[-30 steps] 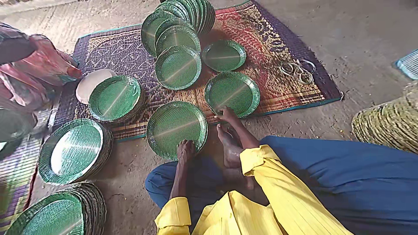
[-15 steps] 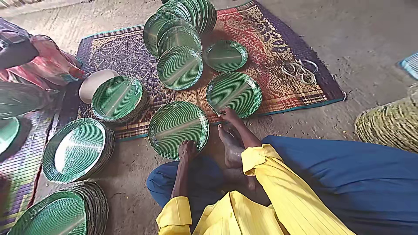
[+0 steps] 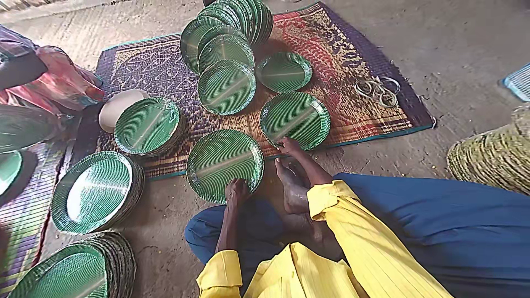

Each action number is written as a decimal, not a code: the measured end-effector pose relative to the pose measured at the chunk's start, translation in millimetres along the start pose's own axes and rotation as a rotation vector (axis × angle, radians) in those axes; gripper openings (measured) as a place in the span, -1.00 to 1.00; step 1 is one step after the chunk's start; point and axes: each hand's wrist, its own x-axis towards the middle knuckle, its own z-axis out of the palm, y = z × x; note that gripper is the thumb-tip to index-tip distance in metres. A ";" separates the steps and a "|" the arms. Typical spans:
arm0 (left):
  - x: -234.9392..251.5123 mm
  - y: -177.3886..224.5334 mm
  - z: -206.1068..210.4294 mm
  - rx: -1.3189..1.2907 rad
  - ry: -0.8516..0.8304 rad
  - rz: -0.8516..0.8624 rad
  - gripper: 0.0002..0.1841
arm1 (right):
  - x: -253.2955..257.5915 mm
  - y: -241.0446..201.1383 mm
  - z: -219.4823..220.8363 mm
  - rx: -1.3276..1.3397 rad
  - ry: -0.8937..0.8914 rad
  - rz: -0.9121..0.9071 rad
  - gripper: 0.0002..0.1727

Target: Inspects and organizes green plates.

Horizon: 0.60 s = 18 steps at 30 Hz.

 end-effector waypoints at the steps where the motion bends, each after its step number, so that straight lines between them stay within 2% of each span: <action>1: -0.4 0.0 0.1 -0.003 0.006 0.004 -0.59 | 0.0 -0.2 -0.3 -0.001 -0.002 -0.003 -0.66; 14: -0.4 -1.7 1.9 -0.009 0.018 0.011 -0.60 | -1.0 -6.5 -1.4 -0.121 -0.029 -0.026 -0.64; 18: -0.4 -2.4 2.5 -0.012 0.019 0.012 -0.60 | 0.5 -4.4 0.5 -0.079 -0.002 -0.023 -0.66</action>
